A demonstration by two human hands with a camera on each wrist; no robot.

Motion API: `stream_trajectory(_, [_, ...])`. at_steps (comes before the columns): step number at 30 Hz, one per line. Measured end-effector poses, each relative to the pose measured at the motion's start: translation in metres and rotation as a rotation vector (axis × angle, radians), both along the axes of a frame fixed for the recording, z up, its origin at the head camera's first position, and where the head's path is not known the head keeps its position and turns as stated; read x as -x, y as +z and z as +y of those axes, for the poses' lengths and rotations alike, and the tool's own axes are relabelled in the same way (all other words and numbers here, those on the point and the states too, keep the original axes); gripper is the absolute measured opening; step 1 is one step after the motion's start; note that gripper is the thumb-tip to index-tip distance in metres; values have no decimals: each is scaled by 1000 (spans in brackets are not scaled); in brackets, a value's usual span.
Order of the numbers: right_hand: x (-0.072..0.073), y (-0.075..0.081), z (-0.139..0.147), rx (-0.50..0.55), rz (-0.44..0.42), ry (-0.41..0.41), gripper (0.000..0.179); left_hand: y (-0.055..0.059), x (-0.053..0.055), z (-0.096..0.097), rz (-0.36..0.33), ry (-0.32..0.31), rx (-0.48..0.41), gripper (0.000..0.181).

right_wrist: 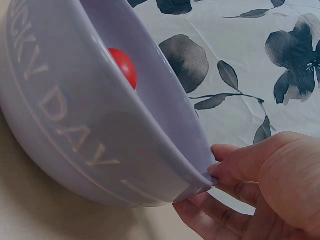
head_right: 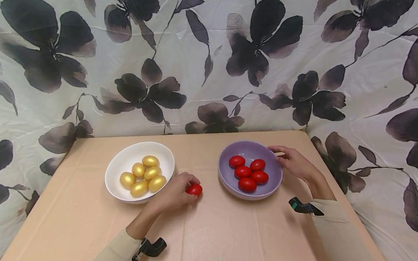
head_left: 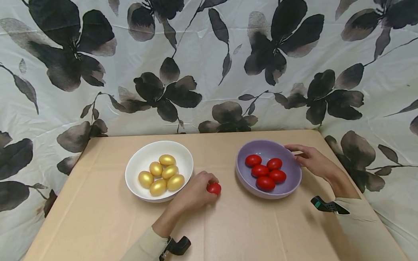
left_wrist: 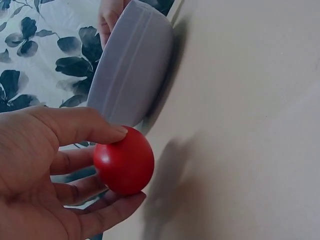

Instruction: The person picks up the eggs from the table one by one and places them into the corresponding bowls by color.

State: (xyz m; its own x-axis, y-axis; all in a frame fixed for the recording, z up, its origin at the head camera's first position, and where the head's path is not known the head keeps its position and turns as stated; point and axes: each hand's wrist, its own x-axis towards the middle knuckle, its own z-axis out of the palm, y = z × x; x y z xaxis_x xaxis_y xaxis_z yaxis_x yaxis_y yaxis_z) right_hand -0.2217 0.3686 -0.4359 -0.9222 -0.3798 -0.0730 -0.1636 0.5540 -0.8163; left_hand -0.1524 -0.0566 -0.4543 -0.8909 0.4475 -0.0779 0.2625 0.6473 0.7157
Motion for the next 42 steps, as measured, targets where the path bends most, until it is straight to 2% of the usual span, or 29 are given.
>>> stream_trajectory(9, [-1,1,0,12,-8,-8,48,1,8,6,-28,49,-94,34])
stream_trajectory(16, [-1,0,0,13,-5,-9,48,6,15,13,-1,68,-100,36])
stream_trajectory(21, [-1,0,-2,4,-9,-11,48,11,21,18,-29,77,-102,36])
stream_trajectory(26, [-1,1,-4,-9,-12,-22,48,15,29,21,-42,59,-121,36])
stream_trajectory(35, [0,3,-7,-17,-18,-33,49,22,43,27,-19,16,-179,36])
stream_trajectory(42, [1,2,-8,-23,-17,-31,50,27,51,34,-25,-1,-185,34])
